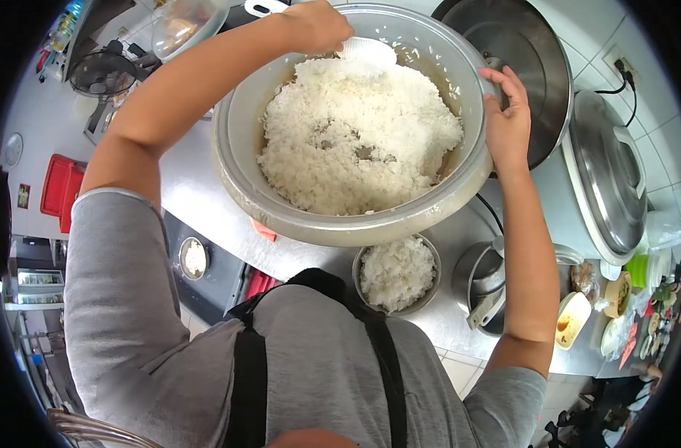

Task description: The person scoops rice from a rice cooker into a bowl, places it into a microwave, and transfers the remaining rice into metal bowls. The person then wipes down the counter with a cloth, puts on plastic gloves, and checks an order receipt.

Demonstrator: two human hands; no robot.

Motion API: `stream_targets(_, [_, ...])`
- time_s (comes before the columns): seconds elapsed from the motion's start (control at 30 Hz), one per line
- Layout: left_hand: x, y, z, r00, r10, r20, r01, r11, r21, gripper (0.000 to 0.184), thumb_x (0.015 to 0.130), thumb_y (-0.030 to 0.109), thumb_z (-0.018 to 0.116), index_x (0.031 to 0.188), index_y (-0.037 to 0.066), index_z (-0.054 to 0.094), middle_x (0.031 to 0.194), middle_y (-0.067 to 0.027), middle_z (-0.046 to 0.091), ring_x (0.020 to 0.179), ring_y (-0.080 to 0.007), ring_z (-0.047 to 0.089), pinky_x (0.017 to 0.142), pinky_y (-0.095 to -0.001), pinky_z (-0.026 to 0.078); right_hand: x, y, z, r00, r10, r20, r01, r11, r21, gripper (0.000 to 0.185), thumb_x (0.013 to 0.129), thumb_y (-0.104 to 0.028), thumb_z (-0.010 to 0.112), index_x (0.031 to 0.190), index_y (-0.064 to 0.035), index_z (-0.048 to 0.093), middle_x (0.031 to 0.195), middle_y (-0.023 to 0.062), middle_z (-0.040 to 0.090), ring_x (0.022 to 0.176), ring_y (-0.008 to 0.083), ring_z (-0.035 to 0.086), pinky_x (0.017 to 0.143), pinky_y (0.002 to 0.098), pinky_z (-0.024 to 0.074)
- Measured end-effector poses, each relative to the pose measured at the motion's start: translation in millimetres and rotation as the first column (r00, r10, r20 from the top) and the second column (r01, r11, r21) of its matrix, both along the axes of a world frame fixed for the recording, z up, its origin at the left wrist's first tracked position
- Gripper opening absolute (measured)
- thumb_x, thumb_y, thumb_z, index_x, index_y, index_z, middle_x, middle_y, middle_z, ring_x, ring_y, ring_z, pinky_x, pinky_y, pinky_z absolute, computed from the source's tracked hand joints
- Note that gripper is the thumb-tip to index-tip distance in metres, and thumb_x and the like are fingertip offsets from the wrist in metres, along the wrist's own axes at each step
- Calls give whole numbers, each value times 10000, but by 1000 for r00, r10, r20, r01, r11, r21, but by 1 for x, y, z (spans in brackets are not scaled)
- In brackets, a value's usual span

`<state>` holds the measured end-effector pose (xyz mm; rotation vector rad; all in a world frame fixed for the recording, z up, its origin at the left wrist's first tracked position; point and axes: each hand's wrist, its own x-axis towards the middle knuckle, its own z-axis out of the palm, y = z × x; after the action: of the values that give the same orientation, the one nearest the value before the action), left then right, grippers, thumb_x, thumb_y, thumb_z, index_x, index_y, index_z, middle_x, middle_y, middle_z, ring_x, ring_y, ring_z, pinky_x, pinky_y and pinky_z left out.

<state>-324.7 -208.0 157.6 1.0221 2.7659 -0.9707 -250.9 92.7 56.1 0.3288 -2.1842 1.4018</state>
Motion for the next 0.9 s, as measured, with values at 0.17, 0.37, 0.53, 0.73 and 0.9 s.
stream_targets(0.17, [44, -1, 38, 991, 115, 70, -110, 991, -77, 294, 852, 243, 564, 1007, 9, 650, 879, -147, 700, 836, -287, 690, 714, -405, 543, -1, -1, -1, 998, 55, 39, -53, 997, -59, 357, 820, 61, 517, 1084, -134, 658, 1395, 149, 412, 1304, 258, 403, 1044, 311, 315])
stream_targets(0.37, [112, -18, 25, 989, -14, 147, 24, 997, -69, 179, 840, 144, 569, 981, 75, 654, 830, -104, 693, 791, -287, 687, 687, -408, 554, -2, 0, -5, 998, 63, 29, -60, 994, -86, 346, 842, 77, 478, 1105, -74, 644, 1399, 165, 418, 1320, 228, 385, 1060, 303, 284])
stream_targets(0.53, [149, -28, 8, 980, 28, 199, -31, 999, 10, 149, 845, 188, 583, 920, 72, 640, 729, -123, 659, 744, -315, 661, 667, -409, 518, -4, 3, -7, 985, 159, 73, -138, 963, -233, 308, 833, 75, 500, 1048, -72, 663, 1352, 138, 444, 1284, 224, 413, 1043, 296, 303])
stream_targets(0.73, [103, -45, 58, 977, 99, -188, -56, 973, 224, 261, 862, 267, 577, 1014, 57, 607, 764, -151, 655, 710, -327, 654, 612, -432, 511, -3, 1, -7, 989, 127, 77, -105, 965, -239, 298, 837, 67, 499, 1042, -73, 664, 1343, 131, 455, 1263, 228, 431, 1046, 299, 306])
stream_targets(0.9, [27, -65, -41, 961, 229, -152, -214, 971, 110, 187, 828, 110, 567, 968, 3, 630, 854, -143, 684, 784, -296, 685, 643, -397, 553, -1, 1, -9, 993, 95, 72, -78, 976, -205, 281, 829, 54, 512, 1031, -69, 664, 1331, 136, 468, 1263, 231, 431, 1049, 305, 303])
